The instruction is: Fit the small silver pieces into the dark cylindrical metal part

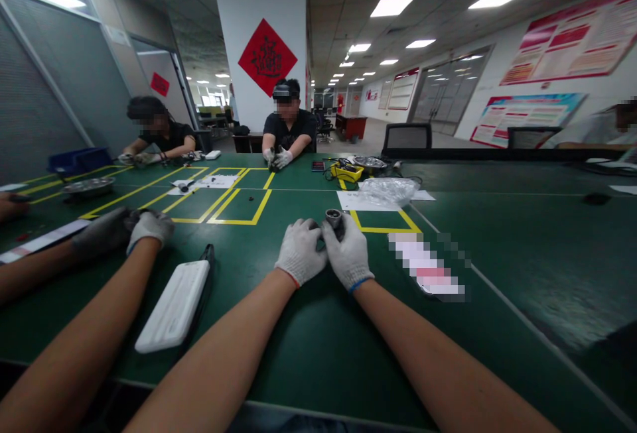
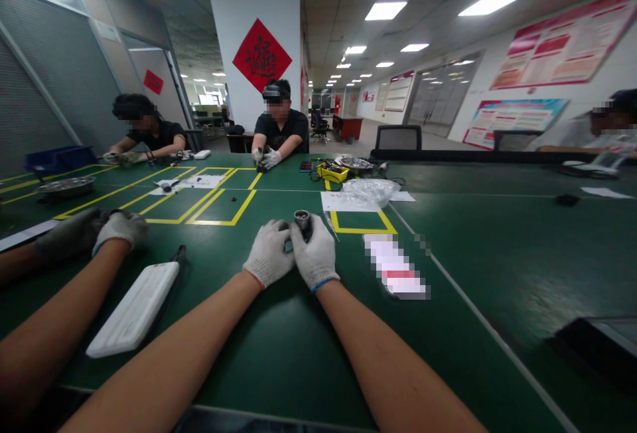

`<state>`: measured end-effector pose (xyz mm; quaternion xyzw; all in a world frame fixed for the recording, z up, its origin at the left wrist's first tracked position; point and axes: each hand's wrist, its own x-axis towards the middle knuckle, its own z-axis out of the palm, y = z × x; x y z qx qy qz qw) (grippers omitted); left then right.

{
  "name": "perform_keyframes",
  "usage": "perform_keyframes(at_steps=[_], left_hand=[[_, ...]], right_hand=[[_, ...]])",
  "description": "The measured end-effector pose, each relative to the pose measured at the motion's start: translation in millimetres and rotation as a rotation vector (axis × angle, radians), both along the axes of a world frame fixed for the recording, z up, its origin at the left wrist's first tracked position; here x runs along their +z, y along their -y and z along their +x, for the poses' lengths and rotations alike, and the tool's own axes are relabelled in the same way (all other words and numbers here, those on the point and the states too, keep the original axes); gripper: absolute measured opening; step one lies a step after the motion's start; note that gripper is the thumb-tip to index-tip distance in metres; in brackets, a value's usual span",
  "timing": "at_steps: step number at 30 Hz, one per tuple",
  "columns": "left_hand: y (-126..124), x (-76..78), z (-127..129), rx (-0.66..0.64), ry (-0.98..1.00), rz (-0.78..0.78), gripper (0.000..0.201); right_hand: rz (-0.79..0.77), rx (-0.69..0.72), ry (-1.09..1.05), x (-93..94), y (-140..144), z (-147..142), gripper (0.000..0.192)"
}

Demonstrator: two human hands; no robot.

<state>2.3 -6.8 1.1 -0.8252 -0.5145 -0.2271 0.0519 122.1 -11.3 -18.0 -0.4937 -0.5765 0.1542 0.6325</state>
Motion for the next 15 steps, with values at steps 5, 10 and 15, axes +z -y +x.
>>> perform_keyframes(at_steps=[5,10,15], left_hand=[[-0.8,-0.4,-0.4,0.025,0.025,0.011,0.014],[-0.2,0.2,-0.4,0.023,0.032,0.029,0.014],[-0.3,-0.1,-0.2,0.014,0.035,0.034,0.014]], right_hand=[[0.040,-0.035,0.054,-1.9,-1.8,-1.4,0.035],[0.042,-0.042,0.068,-4.3,-3.7,-1.5,0.034],[0.037,-0.047,0.089,-5.3,-4.4,-0.4,0.029]])
